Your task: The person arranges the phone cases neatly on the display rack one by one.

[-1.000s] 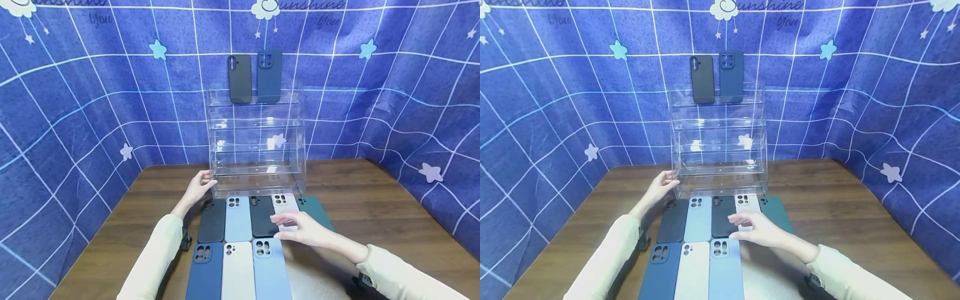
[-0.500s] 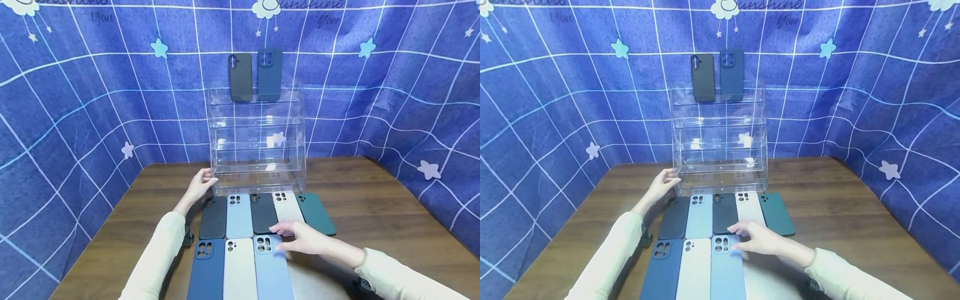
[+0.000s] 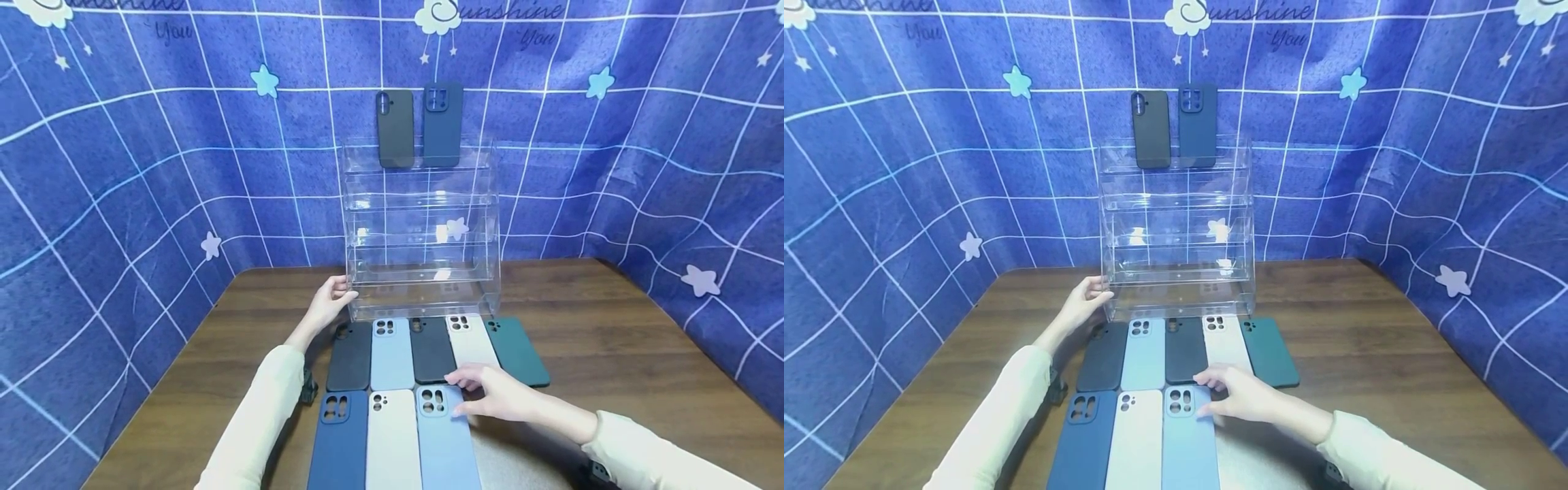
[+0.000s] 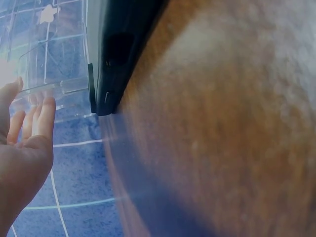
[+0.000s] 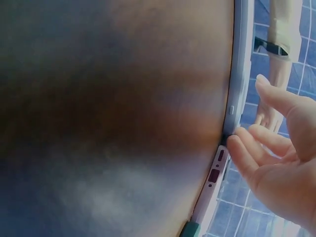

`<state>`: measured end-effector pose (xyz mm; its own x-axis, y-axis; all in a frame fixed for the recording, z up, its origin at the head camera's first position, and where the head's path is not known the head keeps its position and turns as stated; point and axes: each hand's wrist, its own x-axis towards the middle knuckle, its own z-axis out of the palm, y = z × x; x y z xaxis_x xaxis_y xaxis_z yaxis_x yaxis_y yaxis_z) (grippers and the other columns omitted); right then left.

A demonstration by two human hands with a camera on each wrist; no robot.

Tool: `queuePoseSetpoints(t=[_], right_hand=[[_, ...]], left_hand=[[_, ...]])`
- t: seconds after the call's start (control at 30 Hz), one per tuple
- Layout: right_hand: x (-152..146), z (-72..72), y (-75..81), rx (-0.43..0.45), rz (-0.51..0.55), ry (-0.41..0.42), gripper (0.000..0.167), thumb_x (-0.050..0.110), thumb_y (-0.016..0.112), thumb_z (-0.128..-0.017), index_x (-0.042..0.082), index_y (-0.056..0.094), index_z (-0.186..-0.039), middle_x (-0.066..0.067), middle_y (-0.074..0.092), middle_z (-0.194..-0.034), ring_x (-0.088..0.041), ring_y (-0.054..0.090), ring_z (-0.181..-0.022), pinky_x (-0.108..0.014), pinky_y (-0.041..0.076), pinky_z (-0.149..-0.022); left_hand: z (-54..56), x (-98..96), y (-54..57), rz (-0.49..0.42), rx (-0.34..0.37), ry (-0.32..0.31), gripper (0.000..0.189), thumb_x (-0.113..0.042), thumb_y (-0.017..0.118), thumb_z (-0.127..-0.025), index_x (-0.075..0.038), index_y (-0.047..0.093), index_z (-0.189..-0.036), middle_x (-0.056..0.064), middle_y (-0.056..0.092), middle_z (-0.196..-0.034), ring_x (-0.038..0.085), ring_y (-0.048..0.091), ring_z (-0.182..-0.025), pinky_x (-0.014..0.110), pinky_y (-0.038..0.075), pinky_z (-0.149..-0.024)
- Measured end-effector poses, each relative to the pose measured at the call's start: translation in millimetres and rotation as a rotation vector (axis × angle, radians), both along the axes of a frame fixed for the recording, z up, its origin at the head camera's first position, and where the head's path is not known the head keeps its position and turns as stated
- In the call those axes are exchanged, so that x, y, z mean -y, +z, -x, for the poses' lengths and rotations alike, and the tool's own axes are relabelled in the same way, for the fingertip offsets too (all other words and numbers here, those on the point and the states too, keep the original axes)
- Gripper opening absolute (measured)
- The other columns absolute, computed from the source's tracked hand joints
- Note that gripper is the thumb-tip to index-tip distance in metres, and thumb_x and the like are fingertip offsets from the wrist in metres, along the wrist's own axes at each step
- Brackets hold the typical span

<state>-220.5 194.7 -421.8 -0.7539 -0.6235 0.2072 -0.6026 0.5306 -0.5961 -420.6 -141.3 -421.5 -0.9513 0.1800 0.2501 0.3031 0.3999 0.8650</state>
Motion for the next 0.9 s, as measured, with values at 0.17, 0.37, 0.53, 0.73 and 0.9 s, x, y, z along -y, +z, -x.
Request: queuePoseSetpoints(t=[0.17, 0.37, 0.53, 0.73, 0.9], right_hand=[[0, -5.3, 1.1, -0.037, -0.028, -0.021, 0.054, 0.031, 0.077, -0.076, -0.003, 0.062, -0.115, -0.005, 0.062, -0.098, -0.011, 0.058, -0.082, -0.023, 0.052, -0.071], [3, -11.0, 2.1, 0.048, -0.033, -0.038, 0.062, 0.033, 0.079, -0.073, -0.005, 0.059, -0.119, -0.005, 0.056, -0.102, -0.004, 0.049, -0.074, -0.020, 0.047, -0.063], [2, -13.2, 2.0, 0.075, -0.047, -0.063, 0.068, 0.035, 0.081, -0.070, -0.006, 0.058, -0.120, -0.002, 0.049, -0.093, -0.002, 0.045, -0.068, -0.016, 0.042, -0.059], [1, -13.9, 0.6, 0.073, -0.064, -0.103, 0.066, 0.039, 0.081, -0.068, -0.003, 0.062, -0.115, 0.000, 0.044, -0.085, -0.002, 0.041, -0.064, -0.015, 0.039, -0.056], [0, -13.9, 1.8, 0.050, -0.067, -0.116, 0.053, 0.039, 0.083, -0.066, 0.004, 0.064, -0.101, 0.000, 0.045, -0.086, -0.003, 0.040, -0.067, -0.016, 0.038, -0.058]], left_hand=[[-2.2, -1.9, 3.6, 0.010, 0.003, 0.005, 0.049, -0.016, 0.062, -0.091, 0.002, 0.043, -0.132, 0.024, 0.055, -0.122, 0.036, 0.056, -0.111, 0.046, 0.046, -0.096], [-3.6, -1.4, 3.6, 0.014, 0.010, 0.005, 0.053, -0.018, 0.063, -0.090, 0.003, 0.042, -0.134, 0.024, 0.055, -0.123, 0.035, 0.056, -0.112, 0.046, 0.046, -0.096], [-3.2, -1.2, 3.1, 0.005, 0.005, 0.002, 0.053, -0.018, 0.063, -0.090, 0.004, 0.042, -0.133, 0.025, 0.055, -0.122, 0.036, 0.056, -0.111, 0.047, 0.045, -0.096], [-2.7, -0.3, 1.7, -0.012, 0.019, -0.001, 0.049, -0.017, 0.063, -0.090, 0.001, 0.044, -0.132, 0.024, 0.056, -0.121, 0.035, 0.057, -0.110, 0.045, 0.046, -0.095], [-2.9, -1.7, 1.7, -0.021, 0.004, -0.007, 0.048, -0.016, 0.063, -0.090, 0.001, 0.045, -0.131, 0.024, 0.057, -0.119, 0.035, 0.057, -0.109, 0.045, 0.046, -0.094]])
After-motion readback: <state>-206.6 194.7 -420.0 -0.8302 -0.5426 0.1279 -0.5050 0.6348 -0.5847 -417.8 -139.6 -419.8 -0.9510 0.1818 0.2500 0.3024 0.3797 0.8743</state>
